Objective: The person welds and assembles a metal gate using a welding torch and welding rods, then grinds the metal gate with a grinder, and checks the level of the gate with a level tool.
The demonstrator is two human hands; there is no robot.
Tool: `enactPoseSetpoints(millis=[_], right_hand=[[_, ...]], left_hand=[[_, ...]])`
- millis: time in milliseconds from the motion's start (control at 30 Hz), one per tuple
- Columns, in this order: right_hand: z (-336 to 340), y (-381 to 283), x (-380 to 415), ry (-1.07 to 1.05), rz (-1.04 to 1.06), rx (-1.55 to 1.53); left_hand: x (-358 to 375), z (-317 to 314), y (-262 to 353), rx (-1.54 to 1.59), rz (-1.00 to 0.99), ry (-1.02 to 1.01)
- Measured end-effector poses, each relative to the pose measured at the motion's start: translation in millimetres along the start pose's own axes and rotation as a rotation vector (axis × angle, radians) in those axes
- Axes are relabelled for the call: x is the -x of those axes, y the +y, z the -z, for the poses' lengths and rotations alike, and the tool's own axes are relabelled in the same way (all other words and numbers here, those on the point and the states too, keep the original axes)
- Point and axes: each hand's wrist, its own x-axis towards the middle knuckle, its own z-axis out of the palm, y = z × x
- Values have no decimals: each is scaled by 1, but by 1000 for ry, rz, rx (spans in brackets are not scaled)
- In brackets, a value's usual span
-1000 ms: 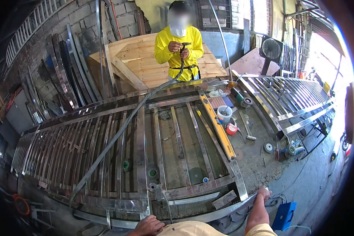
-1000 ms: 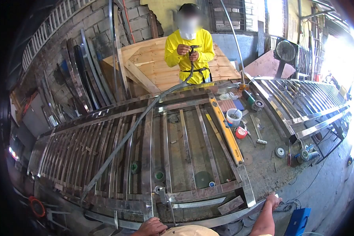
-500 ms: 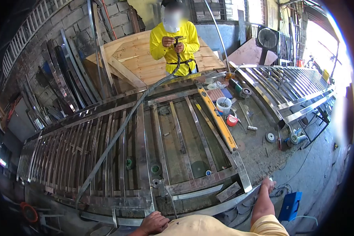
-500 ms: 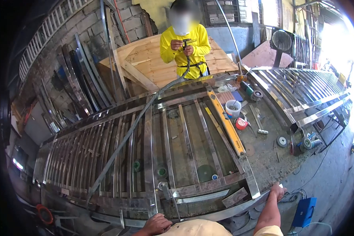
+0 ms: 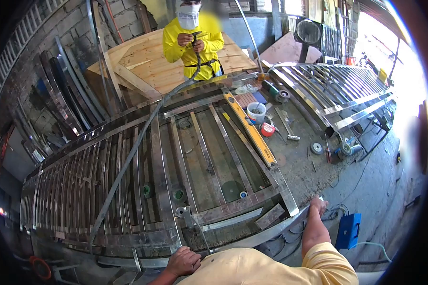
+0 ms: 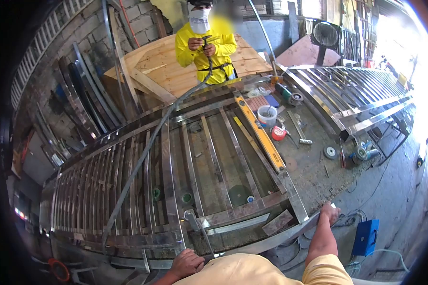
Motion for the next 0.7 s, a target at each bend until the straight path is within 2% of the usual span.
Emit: enactPoseSetpoints(millis=[100,467,600,700], right_hand=[[-4,0,-2,-2,-14,-9],[-11,-3,-12,20,32,53],[-15,3,-25,-45,26,53],[-23,7,-30,34,47,32]], left_hand=[[0,4,3,-35,36,-63],[3,1,2,-21,51,-29],[4,4,5,16,64,122],[3,6,6,-8,119,271]])
